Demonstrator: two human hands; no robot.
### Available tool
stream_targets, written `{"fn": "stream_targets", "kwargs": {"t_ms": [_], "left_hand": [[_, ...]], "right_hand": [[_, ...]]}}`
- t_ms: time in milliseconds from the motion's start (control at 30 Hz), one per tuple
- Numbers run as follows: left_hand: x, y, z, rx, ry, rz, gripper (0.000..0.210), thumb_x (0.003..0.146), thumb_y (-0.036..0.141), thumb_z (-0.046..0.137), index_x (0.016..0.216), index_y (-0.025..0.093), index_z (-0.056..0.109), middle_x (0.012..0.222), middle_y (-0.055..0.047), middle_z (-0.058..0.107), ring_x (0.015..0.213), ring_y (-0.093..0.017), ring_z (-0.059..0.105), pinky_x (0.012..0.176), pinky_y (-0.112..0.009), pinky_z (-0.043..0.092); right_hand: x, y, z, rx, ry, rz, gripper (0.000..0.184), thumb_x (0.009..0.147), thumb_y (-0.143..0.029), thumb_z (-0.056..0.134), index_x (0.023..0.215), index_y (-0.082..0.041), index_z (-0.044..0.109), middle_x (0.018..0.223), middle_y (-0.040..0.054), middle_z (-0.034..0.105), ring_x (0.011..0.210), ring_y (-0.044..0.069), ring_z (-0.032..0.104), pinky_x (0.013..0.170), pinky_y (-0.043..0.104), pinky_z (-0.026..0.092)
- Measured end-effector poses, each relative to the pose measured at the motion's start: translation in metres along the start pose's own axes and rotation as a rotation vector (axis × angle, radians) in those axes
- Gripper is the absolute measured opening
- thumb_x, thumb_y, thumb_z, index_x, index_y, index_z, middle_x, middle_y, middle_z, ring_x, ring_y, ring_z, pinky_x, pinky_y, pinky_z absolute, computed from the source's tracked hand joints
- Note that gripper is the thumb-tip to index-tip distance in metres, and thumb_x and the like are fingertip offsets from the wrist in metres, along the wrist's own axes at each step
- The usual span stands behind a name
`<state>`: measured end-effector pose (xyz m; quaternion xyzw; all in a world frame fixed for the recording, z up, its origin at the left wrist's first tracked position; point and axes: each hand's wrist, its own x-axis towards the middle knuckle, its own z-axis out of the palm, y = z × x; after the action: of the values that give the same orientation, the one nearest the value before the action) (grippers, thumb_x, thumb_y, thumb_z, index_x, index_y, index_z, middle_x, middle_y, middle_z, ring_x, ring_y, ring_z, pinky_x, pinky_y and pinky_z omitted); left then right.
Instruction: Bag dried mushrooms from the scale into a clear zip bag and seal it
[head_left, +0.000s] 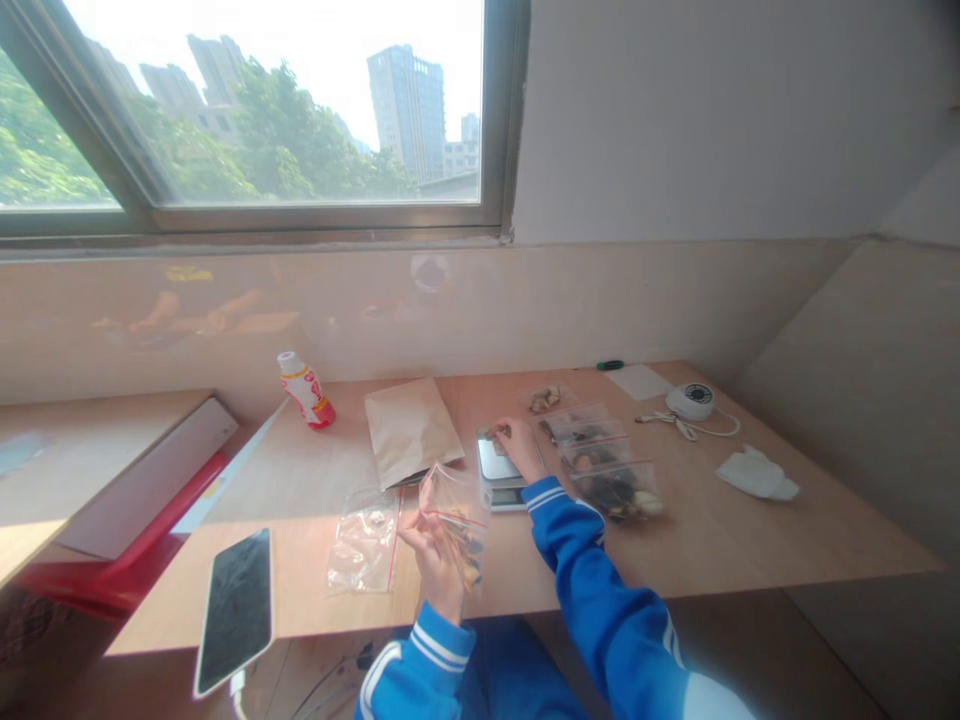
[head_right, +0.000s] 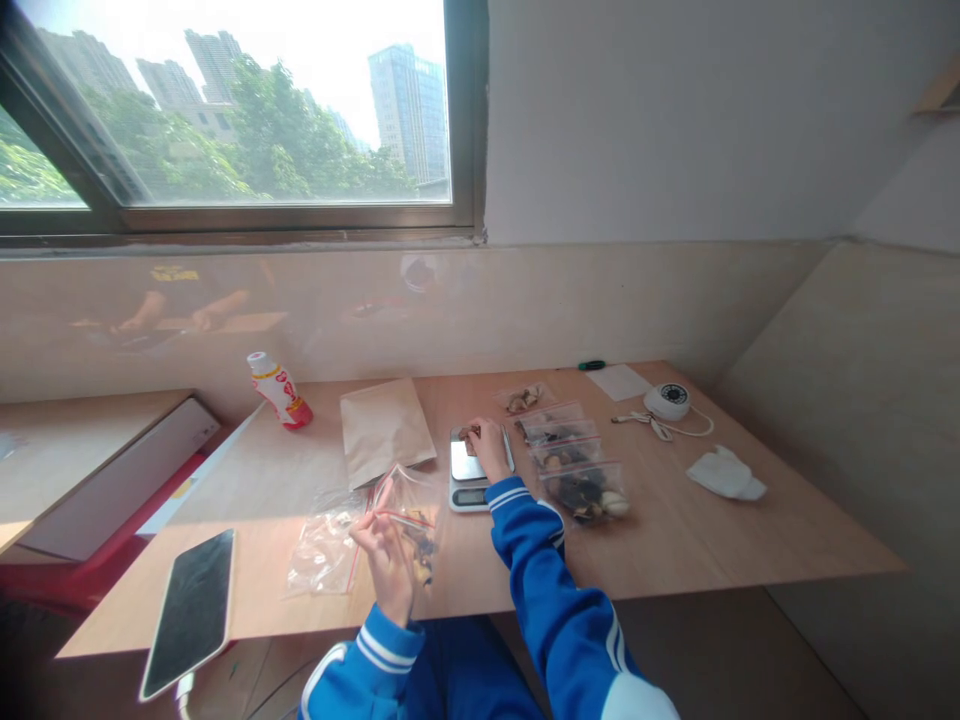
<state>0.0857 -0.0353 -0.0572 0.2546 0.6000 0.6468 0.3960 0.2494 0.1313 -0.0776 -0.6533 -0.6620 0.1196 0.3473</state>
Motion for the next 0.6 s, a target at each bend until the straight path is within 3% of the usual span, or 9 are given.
{"fn": "stream_targets", "kwargs": {"t_ms": [133,333,467,600], "left_hand": [[-0.002,0.001,0.0,0.015,-0.021,0.007,0.053,0.068,0.07,0.055,0.09,0.024,0.042,0.061,0.005,0.059,0.051,-0.018,0.057,0.051,-0.031,0.044],[-0.001,0.0,-0.004,0.061,-0.055,-0.004,0.051,0.072,0.071,0.049,0.092,0.025,0.042,0.064,0.003,0.059,0.054,-0.02,0.06,0.054,-0.033,0.046],[0.001,-0.001,-0.003,0.079,-0.031,0.026,0.055,0.072,0.073,0.048,0.097,0.024,0.041,0.072,0.001,0.06,0.064,-0.022,0.063,0.062,-0.035,0.048],[0.002,-0.004,-0.001,0.114,-0.016,0.056,0.055,0.072,0.071,0.049,0.099,0.023,0.043,0.077,-0.001,0.062,0.069,-0.023,0.063,0.066,-0.036,0.049]], "right_hand": [[-0.004,0.004,-0.008,0.084,0.04,-0.01,0.016,0.075,-0.008,0.055,0.084,-0.014,0.067,0.09,0.0092,0.07,0.089,0.02,0.062,0.083,0.031,0.046],[-0.01,-0.007,-0.03,0.21,0.091,-0.002,0.015,0.077,-0.014,0.055,0.087,-0.012,0.066,0.088,0.01,0.07,0.083,0.021,0.064,0.078,0.033,0.049],[-0.014,-0.033,-0.056,0.299,0.065,-0.065,0.015,0.079,-0.02,0.057,0.09,-0.016,0.066,0.09,0.0052,0.07,0.083,0.017,0.064,0.076,0.029,0.05],[-0.031,-0.077,-0.092,0.389,-0.056,-0.276,0.012,0.081,-0.025,0.061,0.09,-0.021,0.066,0.091,0.0023,0.068,0.084,0.016,0.062,0.079,0.028,0.048]]}}
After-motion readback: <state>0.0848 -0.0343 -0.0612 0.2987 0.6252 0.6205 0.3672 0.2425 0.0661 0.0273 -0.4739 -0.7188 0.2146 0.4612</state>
